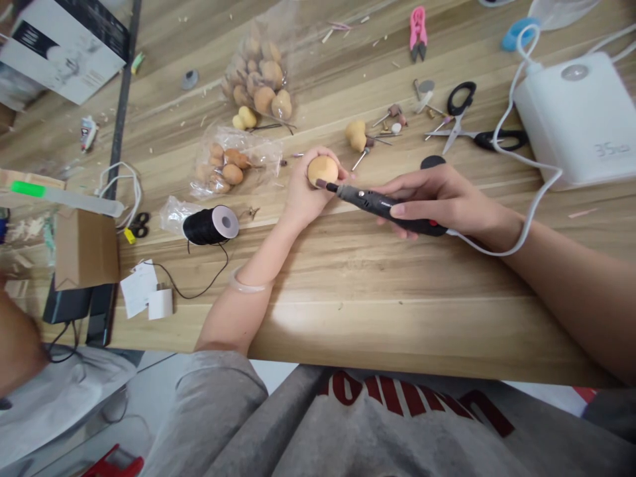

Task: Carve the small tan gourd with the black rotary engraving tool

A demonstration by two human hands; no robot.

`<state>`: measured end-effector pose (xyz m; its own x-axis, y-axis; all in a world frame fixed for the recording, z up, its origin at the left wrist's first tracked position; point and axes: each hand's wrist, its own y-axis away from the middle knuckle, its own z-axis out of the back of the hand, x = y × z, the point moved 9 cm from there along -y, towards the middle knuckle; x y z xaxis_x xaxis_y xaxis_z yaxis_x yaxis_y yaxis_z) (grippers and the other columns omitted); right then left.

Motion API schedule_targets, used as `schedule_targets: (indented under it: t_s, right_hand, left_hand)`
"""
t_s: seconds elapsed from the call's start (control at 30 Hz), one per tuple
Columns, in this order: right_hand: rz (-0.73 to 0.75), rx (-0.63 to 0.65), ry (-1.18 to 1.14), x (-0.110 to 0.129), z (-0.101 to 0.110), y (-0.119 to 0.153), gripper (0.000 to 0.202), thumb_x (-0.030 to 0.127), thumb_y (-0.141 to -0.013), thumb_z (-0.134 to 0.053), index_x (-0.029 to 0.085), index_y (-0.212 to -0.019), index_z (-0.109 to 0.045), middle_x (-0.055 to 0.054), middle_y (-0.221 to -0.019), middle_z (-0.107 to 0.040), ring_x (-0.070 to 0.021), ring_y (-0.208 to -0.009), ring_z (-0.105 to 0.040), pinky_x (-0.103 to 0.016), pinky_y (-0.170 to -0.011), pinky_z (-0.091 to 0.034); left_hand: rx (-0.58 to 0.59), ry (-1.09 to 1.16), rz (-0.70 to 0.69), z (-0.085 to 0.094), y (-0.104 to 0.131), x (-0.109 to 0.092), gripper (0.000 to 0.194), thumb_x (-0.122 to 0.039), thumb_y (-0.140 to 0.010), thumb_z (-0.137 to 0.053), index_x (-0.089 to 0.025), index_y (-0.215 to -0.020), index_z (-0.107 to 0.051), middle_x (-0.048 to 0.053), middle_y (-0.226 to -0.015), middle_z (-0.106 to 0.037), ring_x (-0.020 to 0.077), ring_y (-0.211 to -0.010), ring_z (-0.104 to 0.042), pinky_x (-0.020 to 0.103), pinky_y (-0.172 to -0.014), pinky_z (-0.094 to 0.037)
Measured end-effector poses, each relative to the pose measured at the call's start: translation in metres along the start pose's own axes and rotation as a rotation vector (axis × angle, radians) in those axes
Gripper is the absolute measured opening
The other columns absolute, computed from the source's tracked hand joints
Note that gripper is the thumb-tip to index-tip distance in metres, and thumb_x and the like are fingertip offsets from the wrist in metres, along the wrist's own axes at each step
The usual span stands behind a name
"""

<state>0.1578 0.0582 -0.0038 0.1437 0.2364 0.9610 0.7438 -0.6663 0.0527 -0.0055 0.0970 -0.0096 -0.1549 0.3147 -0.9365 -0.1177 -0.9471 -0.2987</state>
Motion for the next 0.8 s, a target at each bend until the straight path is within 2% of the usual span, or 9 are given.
schedule_targets:
  t_s: [0.13, 0.2, 0.33, 0.5, 0.67, 0.8]
  right_hand:
    - [-0.007, -0.119, -0.021, -0.001, 0.011, 0.001, 0.031, 0.016, -0.079, -0.071, 0.011, -0.11, -0.069, -0.006, -0.078, -0.073, -0.0111, -0.048, -0.062, -0.021, -0.039, -0.048]
    - [-0.011, -0.122, -0.024, -0.001, 0.011, 0.001, 0.033, 0.017, -0.079, -0.071, 0.01, -0.112, -0.068, -0.007, -0.078, -0.073, -0.0113, -0.048, -0.061, -0.021, -0.039, -0.048]
    - [-0.015, -0.019, -0.021, -0.001, 0.001, 0.0, 0.028, 0.016, -0.079, -0.072, 0.009, -0.106, -0.071, -0.008, -0.08, -0.073, -0.0102, -0.048, -0.059, -0.021, -0.039, -0.048]
    - [0.009, -0.122, -0.026, 0.0, 0.012, 0.001, 0.03, 0.015, -0.079, -0.07, 0.009, -0.108, -0.07, -0.008, -0.079, -0.073, -0.0123, -0.047, -0.061, -0.022, -0.038, -0.048]
    - [-0.009, -0.018, -0.018, -0.002, 0.003, 0.0, 0.028, 0.014, -0.08, -0.07, 0.008, -0.107, -0.069, -0.008, -0.081, -0.072, -0.0103, -0.048, -0.059, -0.021, -0.038, -0.047]
    - [-0.007, -0.127, -0.044, -0.002, 0.013, 0.001, 0.027, 0.014, -0.08, -0.069, 0.009, -0.107, -0.069, -0.008, -0.08, -0.073, -0.012, -0.048, -0.062, -0.022, -0.039, -0.049]
  left_hand:
    - [-0.044, -0.13, -0.014, 0.004, 0.002, -0.01, 0.033, -0.027, -0.064, -0.084, -0.023, -0.082, -0.056, -0.002, -0.079, -0.062, 0.0181, -0.082, -0.061, 0.039, -0.081, -0.048]
    - [-0.044, -0.14, 0.016, 0.003, 0.003, -0.01, 0.033, -0.026, -0.064, -0.083, -0.022, -0.083, -0.056, -0.001, -0.079, -0.062, 0.0202, -0.089, -0.063, 0.039, -0.084, -0.048]
    - [0.009, -0.091, 0.035, -0.002, 0.004, -0.006, 0.029, -0.029, -0.071, -0.079, -0.023, -0.084, -0.054, -0.001, -0.076, -0.065, 0.0174, -0.079, -0.064, 0.037, -0.077, -0.051]
    - [-0.001, -0.22, -0.084, 0.001, 0.002, -0.012, 0.035, -0.037, -0.067, -0.082, -0.023, -0.084, -0.055, -0.002, -0.079, -0.064, 0.0151, -0.077, -0.062, 0.037, -0.077, -0.053]
    - [0.053, -0.197, -0.074, -0.005, 0.003, -0.014, 0.025, -0.032, -0.077, -0.074, -0.024, -0.085, -0.052, -0.002, -0.077, -0.065, 0.0136, -0.072, -0.063, 0.035, -0.072, -0.053]
    - [0.017, -0.3, -0.087, -0.001, 0.003, -0.014, 0.032, -0.037, -0.074, -0.077, -0.021, -0.087, -0.052, -0.001, -0.081, -0.065, 0.0158, -0.08, -0.065, 0.035, -0.077, -0.053]
